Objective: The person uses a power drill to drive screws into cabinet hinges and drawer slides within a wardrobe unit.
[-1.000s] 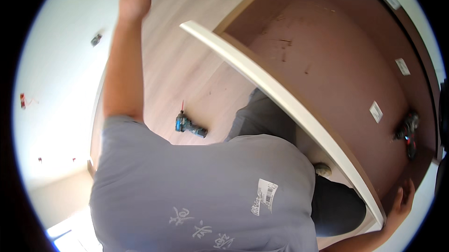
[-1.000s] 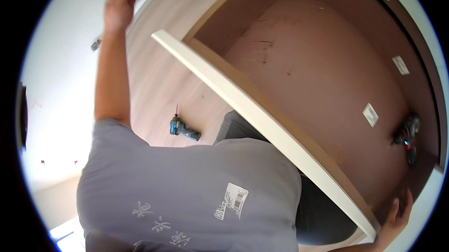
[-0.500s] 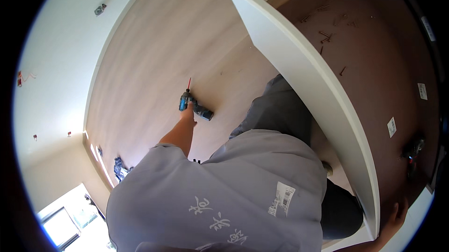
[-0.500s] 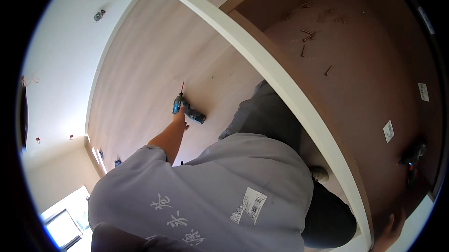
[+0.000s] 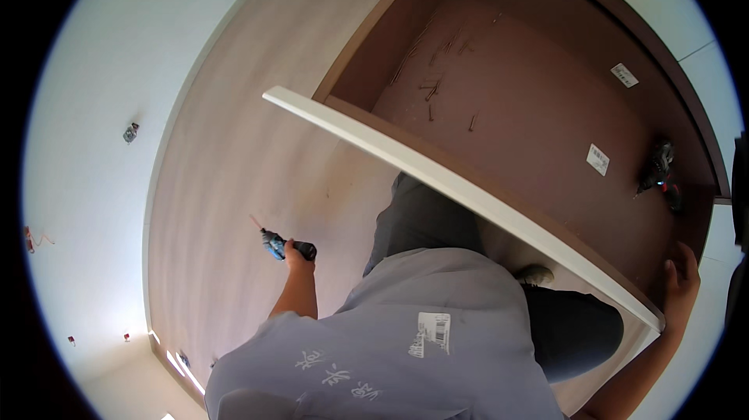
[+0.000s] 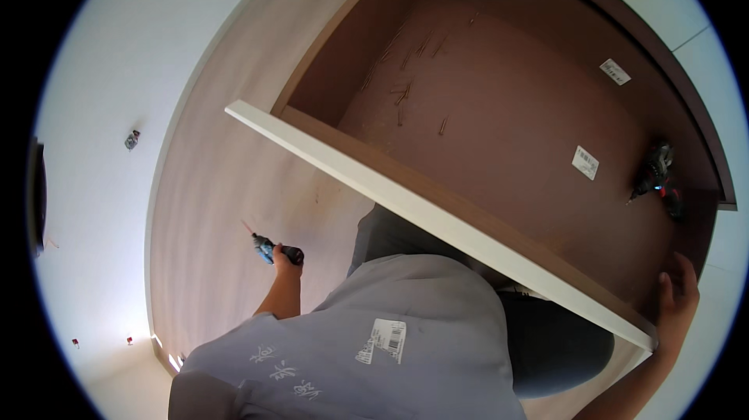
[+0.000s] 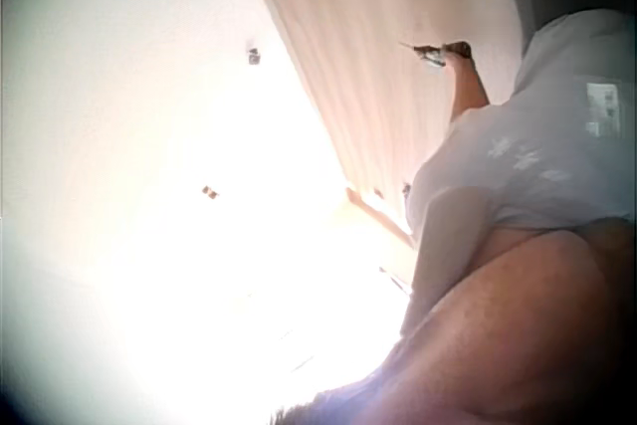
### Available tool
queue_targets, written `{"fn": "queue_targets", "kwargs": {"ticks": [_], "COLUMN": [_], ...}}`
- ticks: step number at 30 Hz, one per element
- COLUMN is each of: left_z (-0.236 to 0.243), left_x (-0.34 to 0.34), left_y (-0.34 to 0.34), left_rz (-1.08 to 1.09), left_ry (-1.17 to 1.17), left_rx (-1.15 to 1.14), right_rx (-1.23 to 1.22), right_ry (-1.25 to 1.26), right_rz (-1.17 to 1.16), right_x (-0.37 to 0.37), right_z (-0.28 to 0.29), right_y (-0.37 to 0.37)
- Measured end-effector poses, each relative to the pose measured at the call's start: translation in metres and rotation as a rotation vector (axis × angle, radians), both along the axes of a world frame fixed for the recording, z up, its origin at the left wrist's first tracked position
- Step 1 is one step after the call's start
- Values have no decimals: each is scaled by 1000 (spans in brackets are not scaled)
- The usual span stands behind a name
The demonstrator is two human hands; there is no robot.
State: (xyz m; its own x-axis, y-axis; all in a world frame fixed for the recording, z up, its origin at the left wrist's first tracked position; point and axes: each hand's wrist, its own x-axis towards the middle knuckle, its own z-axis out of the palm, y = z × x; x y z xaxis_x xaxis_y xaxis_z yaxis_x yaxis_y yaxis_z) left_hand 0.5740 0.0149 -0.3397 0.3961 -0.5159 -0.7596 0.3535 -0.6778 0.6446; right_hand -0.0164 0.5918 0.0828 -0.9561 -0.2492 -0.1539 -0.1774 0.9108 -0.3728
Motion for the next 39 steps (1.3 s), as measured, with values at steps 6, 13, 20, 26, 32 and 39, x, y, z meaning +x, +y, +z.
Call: {"fn": "queue_targets", "kwargs": {"ticks": [6, 13, 20, 26, 32, 39], "left_z": [175, 474, 547, 538, 542, 480], "left_x": [-74, -272, -430, -495, -550, -582], "left_y": [-98, -59, 102, 178, 182, 129], "left_rz": [-523, -1064, -1582, -1941, -2418, -2577], "left_ry": [384, 817, 1053, 754, 595, 149], "left_rx": [-709, -1381, -1208, -1314, -1079, -725], "right_rx": [-323, -542, -1176, -1329, -1336, -348], "right_ry": [137, 89, -499, -627, -693, 208], "right_rz": [202, 818, 747, 629, 459, 229], "right_x": [13, 22, 43, 27, -10, -68], "right_z": [39, 88, 103, 113, 97, 71], "right_y": [-48, -179, -242, -230, -169, -81]}}
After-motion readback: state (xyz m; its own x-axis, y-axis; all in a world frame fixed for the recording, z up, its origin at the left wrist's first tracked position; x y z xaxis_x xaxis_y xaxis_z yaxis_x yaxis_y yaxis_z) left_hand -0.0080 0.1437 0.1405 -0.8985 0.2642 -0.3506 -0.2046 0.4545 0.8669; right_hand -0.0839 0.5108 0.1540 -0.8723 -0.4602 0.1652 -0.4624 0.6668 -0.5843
